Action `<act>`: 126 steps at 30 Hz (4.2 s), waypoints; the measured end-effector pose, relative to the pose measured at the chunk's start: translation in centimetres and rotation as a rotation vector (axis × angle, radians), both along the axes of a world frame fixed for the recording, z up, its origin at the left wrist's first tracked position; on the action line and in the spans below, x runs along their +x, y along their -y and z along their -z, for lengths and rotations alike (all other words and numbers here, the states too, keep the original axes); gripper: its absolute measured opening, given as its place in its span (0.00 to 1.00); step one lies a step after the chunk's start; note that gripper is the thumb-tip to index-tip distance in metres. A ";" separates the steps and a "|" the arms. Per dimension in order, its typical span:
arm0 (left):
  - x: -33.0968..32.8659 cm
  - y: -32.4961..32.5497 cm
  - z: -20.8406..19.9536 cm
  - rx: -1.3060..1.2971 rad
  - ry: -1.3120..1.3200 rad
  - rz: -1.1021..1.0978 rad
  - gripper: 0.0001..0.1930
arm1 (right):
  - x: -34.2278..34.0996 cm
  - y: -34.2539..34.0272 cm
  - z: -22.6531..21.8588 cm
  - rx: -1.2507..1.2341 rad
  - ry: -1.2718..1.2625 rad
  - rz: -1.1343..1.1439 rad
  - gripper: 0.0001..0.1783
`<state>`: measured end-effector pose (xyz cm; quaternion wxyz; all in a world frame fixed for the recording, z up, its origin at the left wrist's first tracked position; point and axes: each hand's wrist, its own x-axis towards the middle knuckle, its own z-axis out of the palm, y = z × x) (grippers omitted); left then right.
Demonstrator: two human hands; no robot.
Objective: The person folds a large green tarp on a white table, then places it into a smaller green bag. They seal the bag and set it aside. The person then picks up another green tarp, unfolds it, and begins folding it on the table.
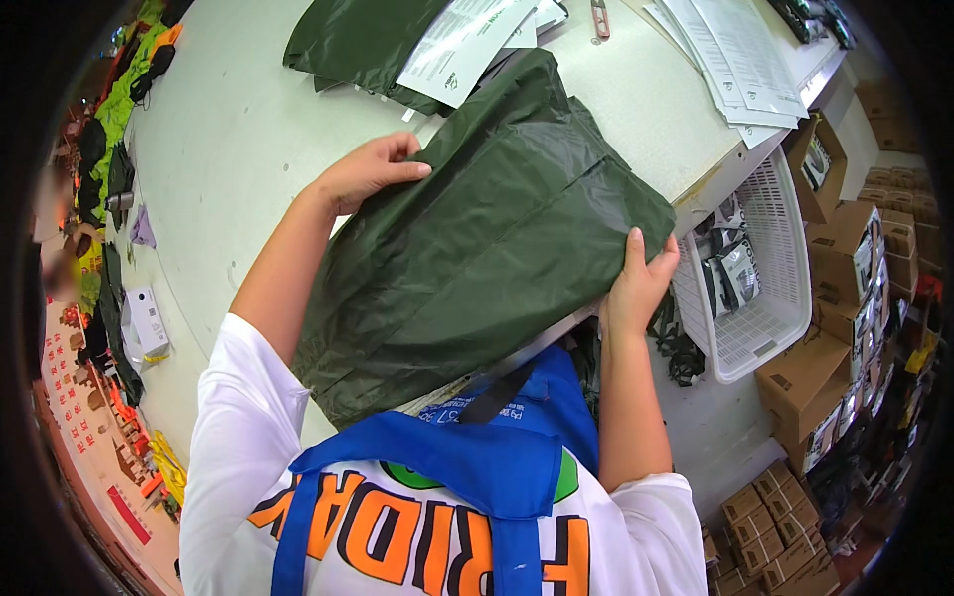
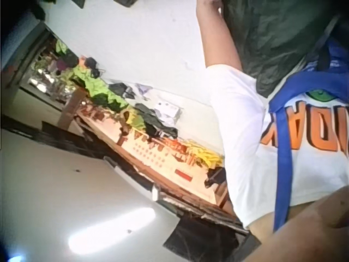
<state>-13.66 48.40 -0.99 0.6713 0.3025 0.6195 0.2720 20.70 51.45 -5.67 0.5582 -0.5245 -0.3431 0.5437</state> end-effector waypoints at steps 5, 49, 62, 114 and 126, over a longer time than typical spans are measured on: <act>-0.4 0.0 1.7 0.019 -0.048 -0.069 0.14 | 0.4 0.6 -1.2 0.026 -0.104 0.002 0.26; 5.1 -3.3 -12.3 0.373 0.028 0.278 0.30 | 3.7 5.6 -7.9 0.024 0.658 -0.408 0.17; 4.6 -7.2 -9.5 0.417 -0.541 0.685 0.14 | 3.4 4.9 -3.7 -0.212 -0.284 -0.365 0.08; 5.4 33.3 4.9 -0.128 -1.060 -0.863 0.45 | -18.2 -11.1 -6.3 0.840 1.586 -0.876 0.33; 5.1 34.0 3.8 -0.113 -0.863 -0.971 0.38 | -14.6 -13.9 -7.3 -0.058 0.530 -1.205 0.25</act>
